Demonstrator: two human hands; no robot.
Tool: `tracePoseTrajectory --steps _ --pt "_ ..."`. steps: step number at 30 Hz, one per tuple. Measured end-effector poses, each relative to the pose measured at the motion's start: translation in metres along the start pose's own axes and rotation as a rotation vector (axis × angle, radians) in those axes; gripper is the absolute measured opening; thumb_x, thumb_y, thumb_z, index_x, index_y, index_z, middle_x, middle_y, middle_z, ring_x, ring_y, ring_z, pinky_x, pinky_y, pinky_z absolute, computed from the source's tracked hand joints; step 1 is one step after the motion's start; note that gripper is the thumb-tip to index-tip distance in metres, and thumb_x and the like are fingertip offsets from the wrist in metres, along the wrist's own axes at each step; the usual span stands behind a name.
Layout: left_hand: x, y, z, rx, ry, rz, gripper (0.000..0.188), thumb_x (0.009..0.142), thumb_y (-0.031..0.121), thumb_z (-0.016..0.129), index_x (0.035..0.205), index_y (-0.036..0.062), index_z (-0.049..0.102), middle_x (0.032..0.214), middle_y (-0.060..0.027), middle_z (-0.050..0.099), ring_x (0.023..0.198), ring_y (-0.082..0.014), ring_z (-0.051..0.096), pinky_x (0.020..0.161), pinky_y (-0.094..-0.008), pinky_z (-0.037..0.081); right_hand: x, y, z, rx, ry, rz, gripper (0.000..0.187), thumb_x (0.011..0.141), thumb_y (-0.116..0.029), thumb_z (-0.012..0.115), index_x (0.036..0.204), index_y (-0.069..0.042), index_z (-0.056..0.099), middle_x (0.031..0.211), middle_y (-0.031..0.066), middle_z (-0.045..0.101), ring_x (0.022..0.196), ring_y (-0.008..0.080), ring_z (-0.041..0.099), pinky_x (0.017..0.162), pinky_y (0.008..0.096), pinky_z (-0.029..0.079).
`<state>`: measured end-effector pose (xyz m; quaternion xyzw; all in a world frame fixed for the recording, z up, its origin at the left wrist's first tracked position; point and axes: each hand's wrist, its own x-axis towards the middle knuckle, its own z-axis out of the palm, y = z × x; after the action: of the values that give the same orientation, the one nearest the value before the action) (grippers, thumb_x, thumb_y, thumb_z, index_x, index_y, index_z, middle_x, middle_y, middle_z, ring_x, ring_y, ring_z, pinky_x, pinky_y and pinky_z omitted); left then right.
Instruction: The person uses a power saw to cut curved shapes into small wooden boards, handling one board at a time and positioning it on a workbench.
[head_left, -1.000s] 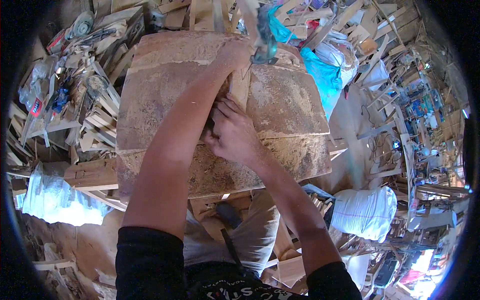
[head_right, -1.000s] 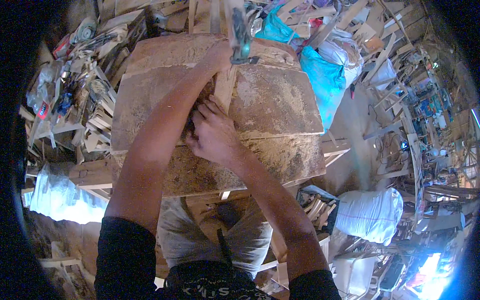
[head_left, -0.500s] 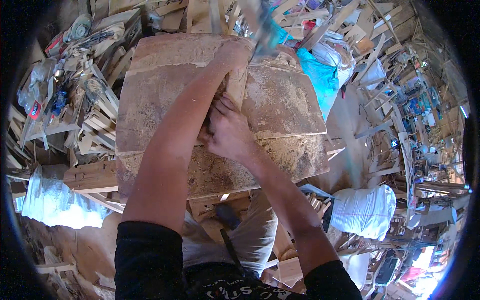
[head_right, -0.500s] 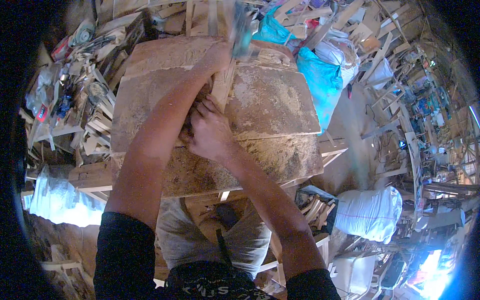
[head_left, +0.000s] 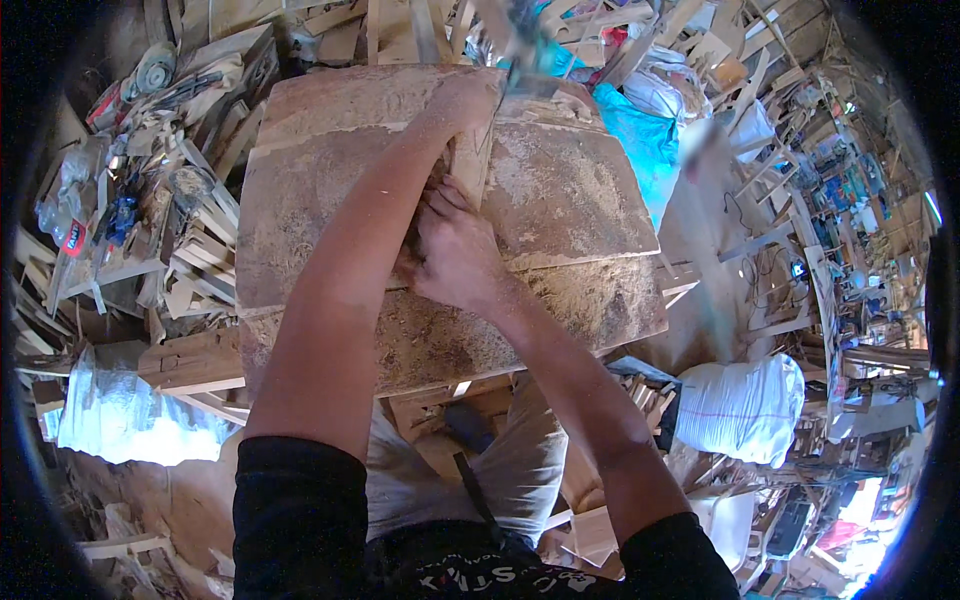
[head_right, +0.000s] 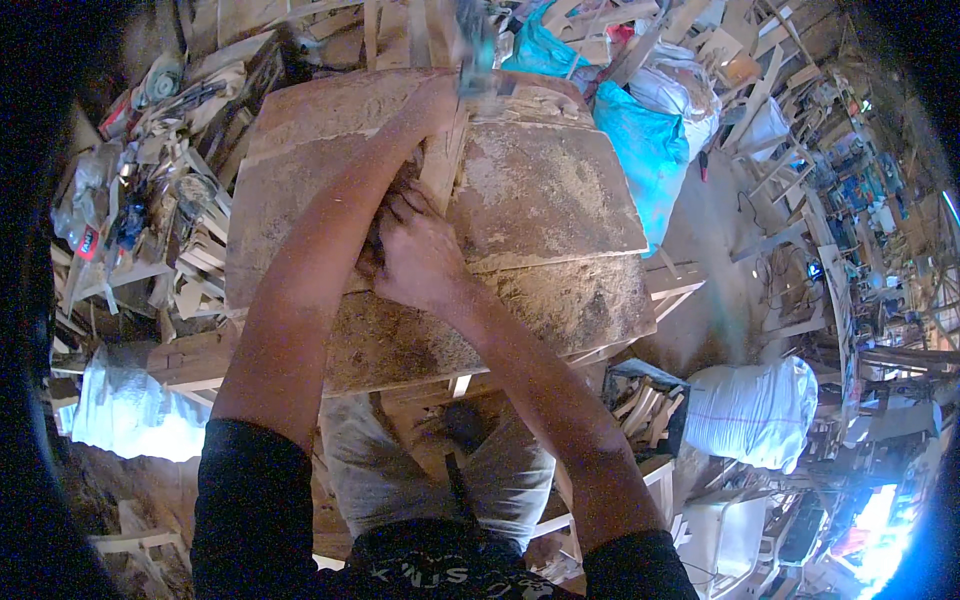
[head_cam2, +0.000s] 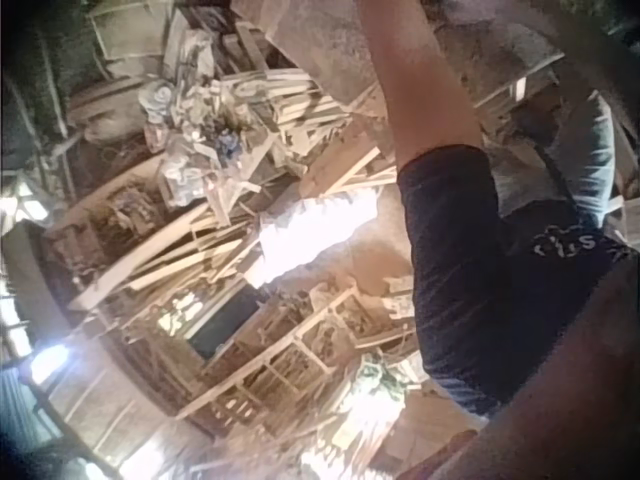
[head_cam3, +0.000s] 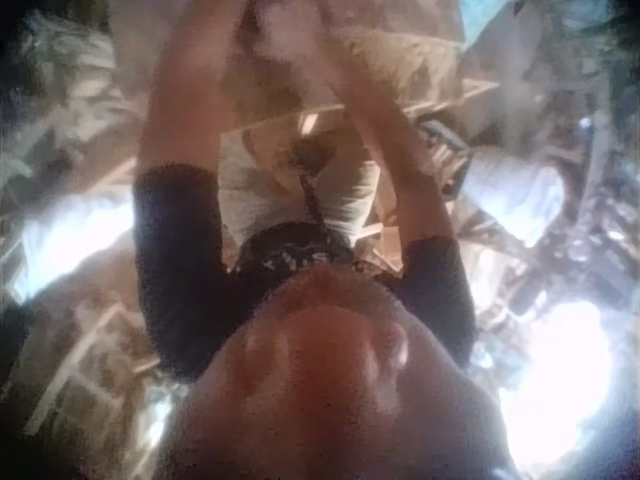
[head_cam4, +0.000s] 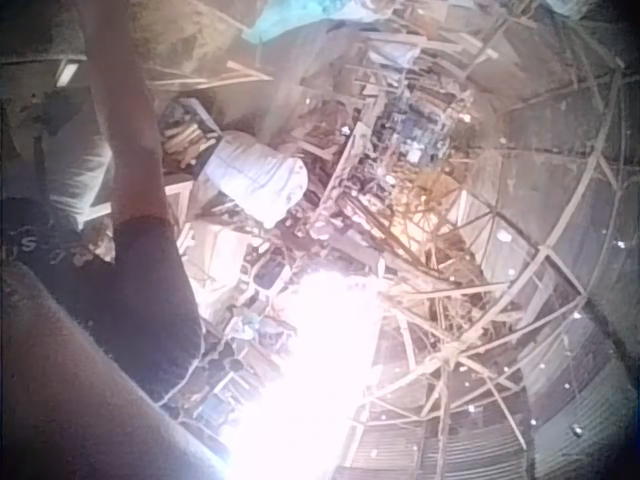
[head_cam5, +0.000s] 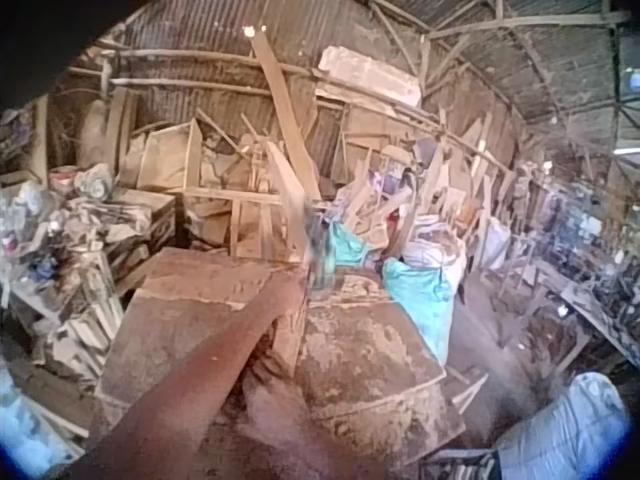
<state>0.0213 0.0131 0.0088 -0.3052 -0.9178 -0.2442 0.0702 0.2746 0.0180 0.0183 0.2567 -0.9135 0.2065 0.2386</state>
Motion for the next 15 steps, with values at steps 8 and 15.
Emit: tracePoseTrajectory --steps 8,15 --pt "0.003 -0.012 0.014 0.166 0.089 0.176 0.036 0.087 0.019 0.065 0.117 0.0000 0.072 0.115 -0.0233 0.071 0.109 -0.0405 0.070 0.095 -0.0495 0.056 0.003 0.000 0.003 0.011 0.042 0.022 0.059 0.070 -0.026 0.081 0.113 0.010 0.065 0.118 0.0280 0.065 0.125 0.0406 0.057 0.121 0.0489 0.035" --pt "0.005 -0.011 0.004 0.167 0.021 0.257 0.044 0.089 0.019 0.062 0.126 -0.0033 0.063 0.117 -0.0258 0.070 0.111 -0.0405 0.069 0.097 -0.0508 0.055 0.005 0.002 0.010 -0.031 0.003 0.051 0.060 0.073 -0.031 0.082 0.114 0.009 0.065 0.116 0.0267 0.066 0.125 0.0418 0.056 0.119 0.0494 0.037"
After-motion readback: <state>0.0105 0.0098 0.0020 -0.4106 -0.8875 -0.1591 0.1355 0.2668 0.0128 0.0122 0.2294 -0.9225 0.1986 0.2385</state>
